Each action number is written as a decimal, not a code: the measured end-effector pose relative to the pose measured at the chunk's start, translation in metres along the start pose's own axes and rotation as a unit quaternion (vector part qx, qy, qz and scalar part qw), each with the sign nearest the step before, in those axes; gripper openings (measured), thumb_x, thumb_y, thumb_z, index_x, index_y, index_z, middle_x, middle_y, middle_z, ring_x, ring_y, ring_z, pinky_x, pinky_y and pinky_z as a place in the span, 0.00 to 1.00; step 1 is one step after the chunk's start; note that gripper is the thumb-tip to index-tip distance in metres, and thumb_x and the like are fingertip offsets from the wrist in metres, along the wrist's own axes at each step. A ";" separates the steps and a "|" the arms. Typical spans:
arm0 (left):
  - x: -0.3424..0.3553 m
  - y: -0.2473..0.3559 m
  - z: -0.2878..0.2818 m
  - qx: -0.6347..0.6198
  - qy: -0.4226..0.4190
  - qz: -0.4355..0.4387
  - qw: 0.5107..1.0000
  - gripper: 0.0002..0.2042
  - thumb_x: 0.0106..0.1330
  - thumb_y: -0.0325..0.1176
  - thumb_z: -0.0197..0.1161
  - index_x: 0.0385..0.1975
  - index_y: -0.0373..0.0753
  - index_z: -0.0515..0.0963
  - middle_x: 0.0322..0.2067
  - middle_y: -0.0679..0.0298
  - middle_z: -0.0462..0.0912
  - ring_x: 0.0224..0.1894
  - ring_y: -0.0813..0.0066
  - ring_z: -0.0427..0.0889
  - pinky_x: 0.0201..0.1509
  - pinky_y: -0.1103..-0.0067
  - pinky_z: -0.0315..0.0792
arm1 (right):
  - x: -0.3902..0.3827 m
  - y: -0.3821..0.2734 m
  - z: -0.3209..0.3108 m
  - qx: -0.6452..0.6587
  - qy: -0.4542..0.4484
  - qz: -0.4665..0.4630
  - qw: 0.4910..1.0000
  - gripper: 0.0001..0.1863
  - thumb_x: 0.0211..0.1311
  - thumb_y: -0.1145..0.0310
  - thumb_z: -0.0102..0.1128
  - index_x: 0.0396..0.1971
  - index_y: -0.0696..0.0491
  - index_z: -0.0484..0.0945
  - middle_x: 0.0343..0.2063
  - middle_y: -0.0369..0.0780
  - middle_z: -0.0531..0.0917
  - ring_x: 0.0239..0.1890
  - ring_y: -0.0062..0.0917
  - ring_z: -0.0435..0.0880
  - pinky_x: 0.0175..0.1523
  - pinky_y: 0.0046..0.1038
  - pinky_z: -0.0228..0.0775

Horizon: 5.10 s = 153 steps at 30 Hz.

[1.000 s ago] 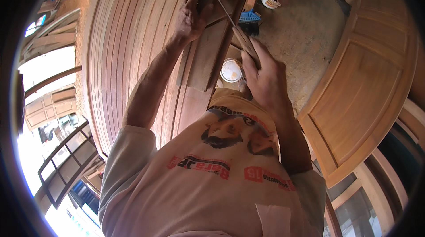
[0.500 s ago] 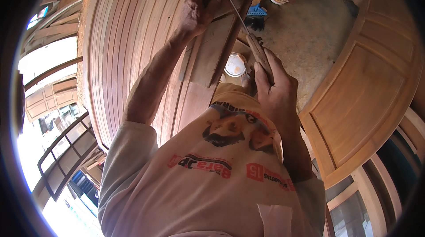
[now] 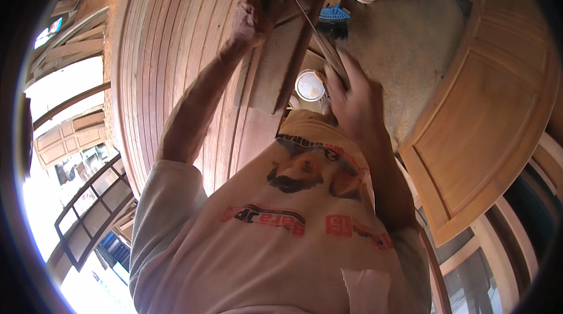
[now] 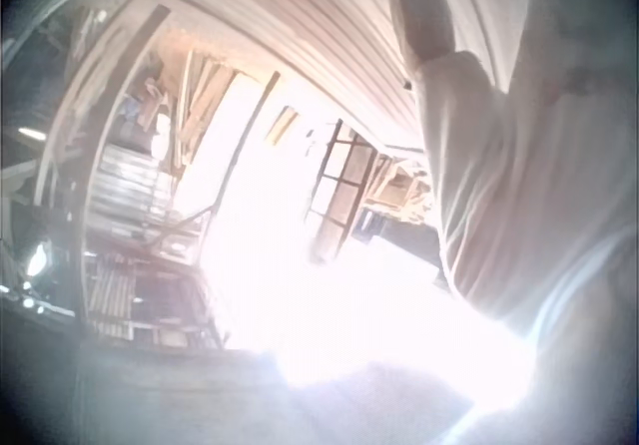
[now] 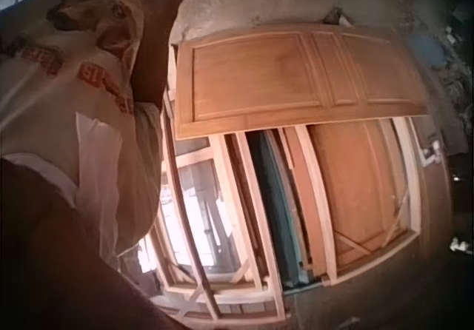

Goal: The person fits a long wooden trim piece into a groove on a large wooden door panel by hand, marks the piece with a pencil, and saws off the excess length with a hand saw.

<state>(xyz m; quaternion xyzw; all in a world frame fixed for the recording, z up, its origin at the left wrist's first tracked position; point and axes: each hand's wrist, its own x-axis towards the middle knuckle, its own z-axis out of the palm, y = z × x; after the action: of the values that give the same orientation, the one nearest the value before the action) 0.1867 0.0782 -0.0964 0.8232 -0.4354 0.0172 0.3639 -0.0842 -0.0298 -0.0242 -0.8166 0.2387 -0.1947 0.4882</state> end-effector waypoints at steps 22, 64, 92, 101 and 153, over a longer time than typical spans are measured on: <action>0.009 0.008 -0.005 -0.005 0.014 -0.022 1.000 0.18 0.70 0.40 0.66 0.52 0.34 0.78 0.48 0.41 0.82 0.53 0.35 0.80 0.55 0.52 0.76 | 0.000 -0.011 -0.001 0.055 -0.002 0.035 0.998 0.19 0.76 0.66 0.63 0.58 0.62 0.80 0.33 0.55 0.88 0.38 0.46 0.93 0.37 0.39 0.81; 0.012 0.006 -0.001 0.009 -0.003 0.016 1.000 0.20 0.70 0.40 0.65 0.56 0.35 0.75 0.49 0.39 0.81 0.53 0.34 0.79 0.55 0.51 0.76 | -0.016 -0.008 -0.011 0.040 0.011 0.029 0.999 0.16 0.77 0.67 0.60 0.57 0.60 0.80 0.35 0.55 0.88 0.37 0.50 0.91 0.38 0.41 0.84; -0.081 0.045 -0.043 0.031 0.044 -0.132 0.990 0.29 0.65 0.43 0.79 0.59 0.35 0.74 0.55 0.48 0.80 0.54 0.51 0.83 0.55 0.63 0.79 | -0.017 0.029 0.015 -0.031 0.007 -0.162 0.986 0.28 0.69 0.73 0.66 0.69 0.57 0.74 0.58 0.53 0.85 0.57 0.47 0.88 0.52 0.39 0.87; -0.267 0.088 -0.101 0.115 -0.017 -0.272 0.955 0.20 0.72 0.42 0.71 0.53 0.33 0.77 0.45 0.49 0.79 0.46 0.51 0.79 0.52 0.59 0.74 | 0.002 0.007 0.024 -0.005 0.065 -0.109 0.992 0.33 0.73 0.75 0.60 0.75 0.63 0.63 0.66 0.61 0.77 0.65 0.56 0.80 0.63 0.45 0.80; 0.245 0.250 0.101 0.098 -0.113 0.169 0.974 0.12 0.70 0.39 0.69 0.49 0.45 0.83 0.42 0.63 0.82 0.48 0.62 0.85 0.53 0.64 0.80 | 0.278 0.163 -0.388 -0.271 -0.109 -0.234 0.927 0.14 0.63 0.65 0.77 0.37 0.56 0.80 0.27 0.46 0.84 0.29 0.47 0.85 0.31 0.43 0.74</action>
<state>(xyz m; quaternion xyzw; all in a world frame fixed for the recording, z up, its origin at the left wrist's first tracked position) 0.1271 -0.2453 0.0594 0.7660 -0.6027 0.0279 0.2217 -0.1055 -0.5309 0.0279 -0.9666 0.0298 -0.1415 0.2115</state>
